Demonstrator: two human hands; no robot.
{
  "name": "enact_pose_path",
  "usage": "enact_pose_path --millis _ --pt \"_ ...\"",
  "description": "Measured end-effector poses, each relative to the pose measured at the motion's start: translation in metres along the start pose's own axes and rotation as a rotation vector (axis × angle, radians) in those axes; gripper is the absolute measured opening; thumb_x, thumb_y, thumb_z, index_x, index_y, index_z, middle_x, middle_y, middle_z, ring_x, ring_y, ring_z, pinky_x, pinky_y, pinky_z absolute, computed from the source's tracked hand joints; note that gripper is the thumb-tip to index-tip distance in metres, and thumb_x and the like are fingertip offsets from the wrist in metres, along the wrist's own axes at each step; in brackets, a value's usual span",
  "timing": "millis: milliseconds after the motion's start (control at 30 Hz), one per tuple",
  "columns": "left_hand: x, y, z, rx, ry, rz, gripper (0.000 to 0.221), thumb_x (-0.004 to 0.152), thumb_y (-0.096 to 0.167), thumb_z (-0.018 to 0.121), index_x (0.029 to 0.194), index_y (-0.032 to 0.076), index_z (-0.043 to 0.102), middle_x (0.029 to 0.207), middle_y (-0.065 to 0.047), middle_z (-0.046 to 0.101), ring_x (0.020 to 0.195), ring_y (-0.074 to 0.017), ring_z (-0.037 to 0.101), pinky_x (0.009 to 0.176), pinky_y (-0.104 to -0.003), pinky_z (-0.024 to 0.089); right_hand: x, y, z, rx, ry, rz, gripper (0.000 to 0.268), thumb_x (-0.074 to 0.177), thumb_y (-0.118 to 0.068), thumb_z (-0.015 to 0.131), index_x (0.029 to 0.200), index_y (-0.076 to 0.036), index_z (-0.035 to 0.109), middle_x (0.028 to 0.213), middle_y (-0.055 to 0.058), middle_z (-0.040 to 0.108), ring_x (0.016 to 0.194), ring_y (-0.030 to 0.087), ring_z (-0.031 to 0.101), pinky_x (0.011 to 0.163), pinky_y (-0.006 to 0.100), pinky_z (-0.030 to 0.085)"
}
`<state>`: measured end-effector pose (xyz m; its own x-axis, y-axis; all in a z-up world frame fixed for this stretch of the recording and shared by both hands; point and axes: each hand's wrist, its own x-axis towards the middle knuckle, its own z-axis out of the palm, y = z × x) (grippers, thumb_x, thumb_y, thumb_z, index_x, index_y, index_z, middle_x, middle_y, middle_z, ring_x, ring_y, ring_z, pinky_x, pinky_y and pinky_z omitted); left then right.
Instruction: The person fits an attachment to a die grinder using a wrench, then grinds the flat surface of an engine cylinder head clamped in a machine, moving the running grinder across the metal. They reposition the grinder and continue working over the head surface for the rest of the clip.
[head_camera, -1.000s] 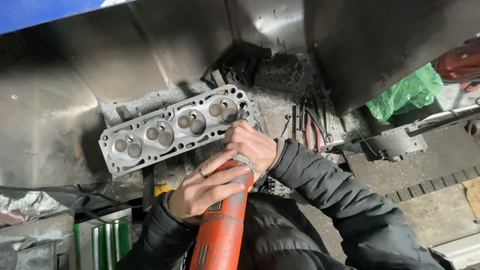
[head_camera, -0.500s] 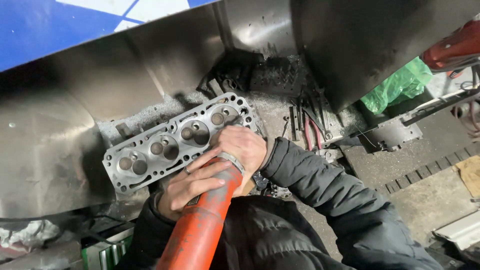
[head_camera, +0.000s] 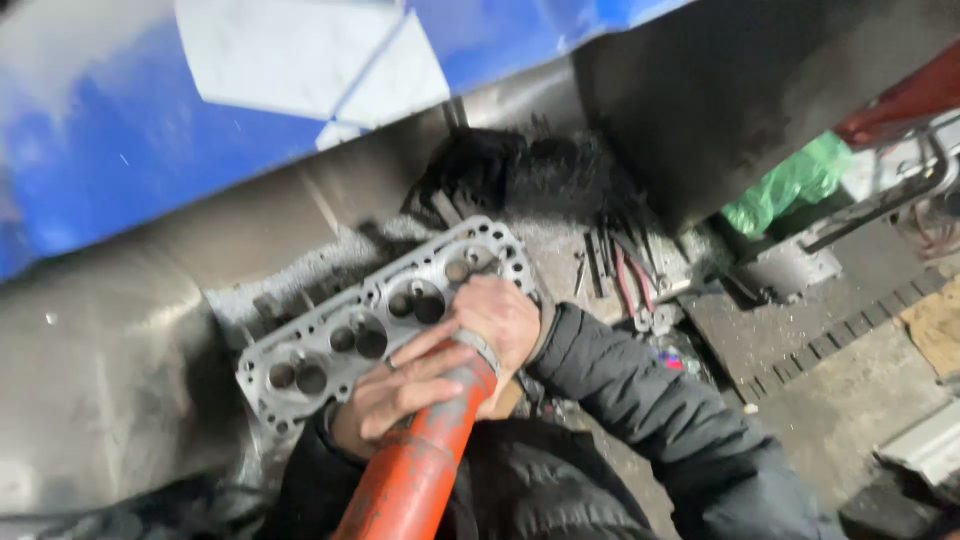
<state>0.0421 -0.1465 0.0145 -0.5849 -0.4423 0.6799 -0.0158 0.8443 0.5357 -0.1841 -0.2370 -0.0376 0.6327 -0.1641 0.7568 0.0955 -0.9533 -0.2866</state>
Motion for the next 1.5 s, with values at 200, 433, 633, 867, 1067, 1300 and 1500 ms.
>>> enact_pose_path --millis 200,433,633,867,1067,1300,1500 --pt "-0.005 -0.002 0.005 0.069 0.007 -0.014 0.048 0.083 0.011 0.085 0.124 0.006 0.059 0.134 -0.027 0.066 0.134 -0.052 0.058 0.113 -0.057 0.051 -0.006 -0.007 0.0 -0.016 0.002 0.064 0.088 0.055 -0.078 0.085 0.094 -0.004 0.057 0.089 0.009 0.057 0.076 0.03 0.058 0.068 0.041 0.044" --pt "0.002 0.003 0.007 0.103 0.032 0.006 0.053 0.081 0.01 0.086 0.124 0.005 0.056 0.133 -0.027 0.065 0.133 -0.052 0.059 0.11 -0.056 0.053 -0.011 -0.011 0.002 -0.041 0.007 0.122 0.091 0.05 -0.077 0.086 0.095 -0.003 0.059 0.09 0.01 0.056 0.076 0.029 0.056 0.069 0.041 0.044" --pt "-0.002 -0.001 0.001 0.052 0.034 -0.001 0.056 0.078 0.011 0.088 0.124 0.005 0.056 0.133 -0.027 0.065 0.132 -0.0523 0.059 0.109 -0.057 0.052 -0.009 -0.016 0.007 -0.134 0.023 0.178 0.084 0.055 -0.07 0.087 0.099 -0.004 0.057 0.091 0.009 0.054 0.08 0.03 0.057 0.073 0.039 0.046" --pt "-0.01 -0.011 -0.023 0.029 -0.019 0.003 0.055 0.08 0.011 0.085 0.126 0.005 0.056 0.137 -0.027 0.063 0.135 -0.0483 0.058 0.113 -0.054 0.049 0.008 -0.022 0.011 -0.183 0.034 0.167 0.085 0.055 -0.068 0.09 0.097 -0.002 0.054 0.088 0.011 0.052 0.078 0.032 0.055 0.074 0.041 0.045" --pt "-0.01 -0.011 -0.045 0.021 -0.095 -0.059 0.055 0.079 0.011 0.078 0.129 0.005 0.056 0.144 -0.029 0.058 0.14 -0.0484 0.054 0.114 -0.053 0.046 0.019 -0.031 0.016 -0.23 0.074 0.21 0.086 0.059 -0.067 0.088 0.107 -0.001 0.058 0.096 0.011 0.057 0.083 0.031 0.057 0.077 0.04 0.047" --pt "-0.019 -0.016 -0.054 -0.055 -0.11 -0.107 0.06 0.075 0.012 0.08 0.13 0.007 0.058 0.146 -0.027 0.056 0.142 -0.0467 0.05 0.117 -0.053 0.041 0.017 -0.023 0.027 -0.283 0.043 0.227 0.092 0.055 -0.074 0.088 0.102 0.0 0.057 0.09 0.012 0.054 0.079 0.033 0.055 0.074 0.042 0.045" --pt "-0.029 -0.024 -0.06 -0.076 -0.118 -0.127 0.058 0.078 0.011 0.079 0.132 0.008 0.059 0.149 -0.026 0.056 0.144 -0.0456 0.05 0.117 -0.052 0.044 0.026 -0.029 0.027 -0.295 0.029 0.251 0.093 0.056 -0.074 0.085 0.107 0.0 0.058 0.096 0.011 0.058 0.082 0.031 0.056 0.076 0.04 0.047"
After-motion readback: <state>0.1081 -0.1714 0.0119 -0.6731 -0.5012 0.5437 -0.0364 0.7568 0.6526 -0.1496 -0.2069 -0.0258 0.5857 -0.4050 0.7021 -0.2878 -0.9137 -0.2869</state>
